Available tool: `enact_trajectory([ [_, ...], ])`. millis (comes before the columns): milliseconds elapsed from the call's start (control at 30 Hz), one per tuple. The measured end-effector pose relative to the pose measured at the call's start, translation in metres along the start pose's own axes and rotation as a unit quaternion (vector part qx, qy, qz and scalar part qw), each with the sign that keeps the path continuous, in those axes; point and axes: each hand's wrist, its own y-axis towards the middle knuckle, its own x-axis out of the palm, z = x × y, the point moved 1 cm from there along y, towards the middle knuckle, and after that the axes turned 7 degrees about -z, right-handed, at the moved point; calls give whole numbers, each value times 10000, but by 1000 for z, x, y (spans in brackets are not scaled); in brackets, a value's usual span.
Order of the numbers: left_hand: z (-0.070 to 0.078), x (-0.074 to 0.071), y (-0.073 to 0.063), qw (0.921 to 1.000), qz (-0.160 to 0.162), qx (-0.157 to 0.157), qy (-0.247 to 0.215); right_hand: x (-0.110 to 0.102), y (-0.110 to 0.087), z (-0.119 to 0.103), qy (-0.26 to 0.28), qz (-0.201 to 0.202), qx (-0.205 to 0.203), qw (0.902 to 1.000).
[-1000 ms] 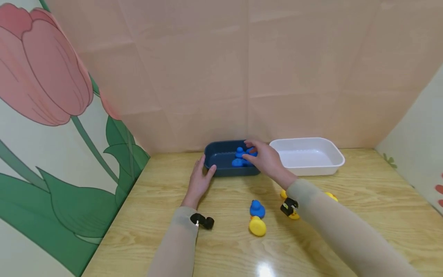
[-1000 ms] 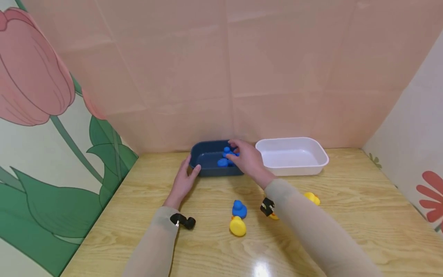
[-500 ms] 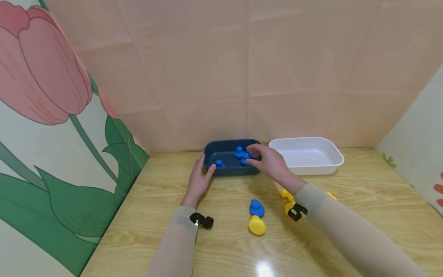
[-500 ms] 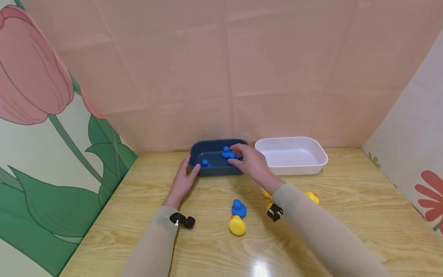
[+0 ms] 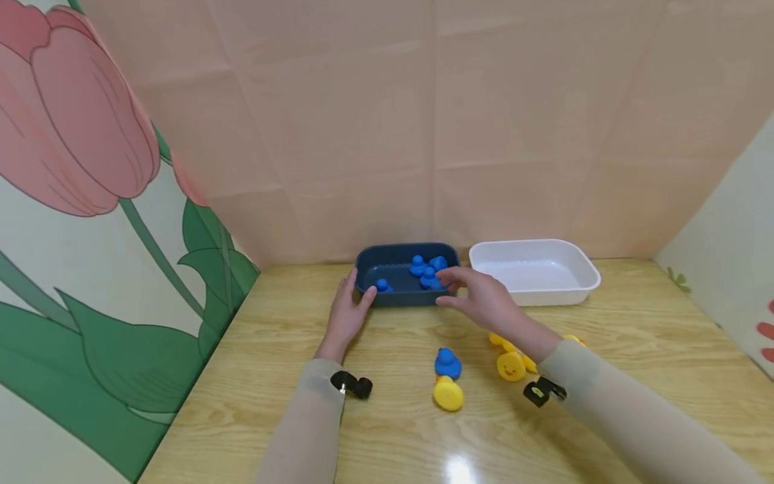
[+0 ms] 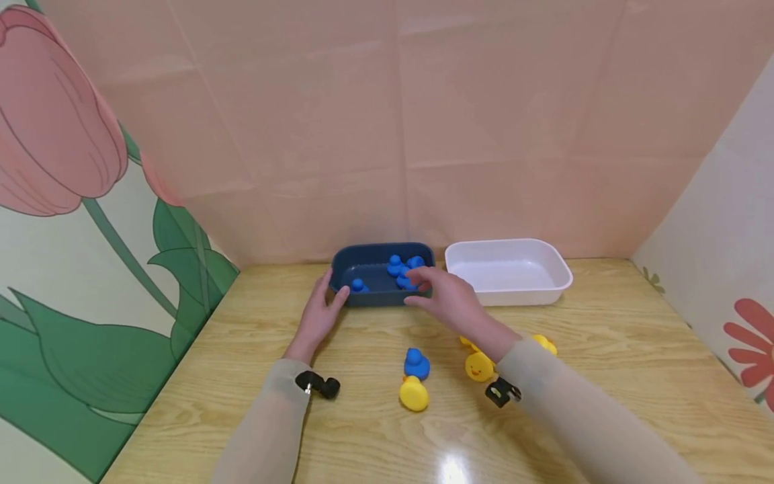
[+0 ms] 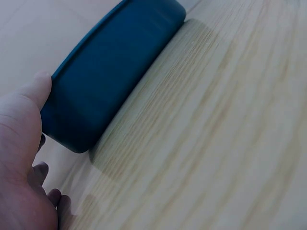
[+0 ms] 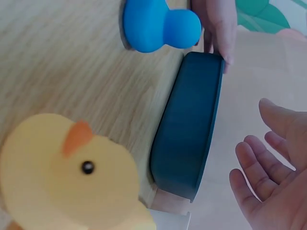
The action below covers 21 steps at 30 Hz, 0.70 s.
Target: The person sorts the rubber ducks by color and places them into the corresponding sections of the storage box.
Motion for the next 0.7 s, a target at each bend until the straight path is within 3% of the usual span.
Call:
enact_trajectory([
  [200, 2, -1, -2, 10000, 3, 46, -2, -1, -13, 2, 12, -45, -332, 9994],
  [700, 3, -2, -1, 10000, -56, -19, 16, -1, -42, 13, 173, -542, -468, 9973],
])
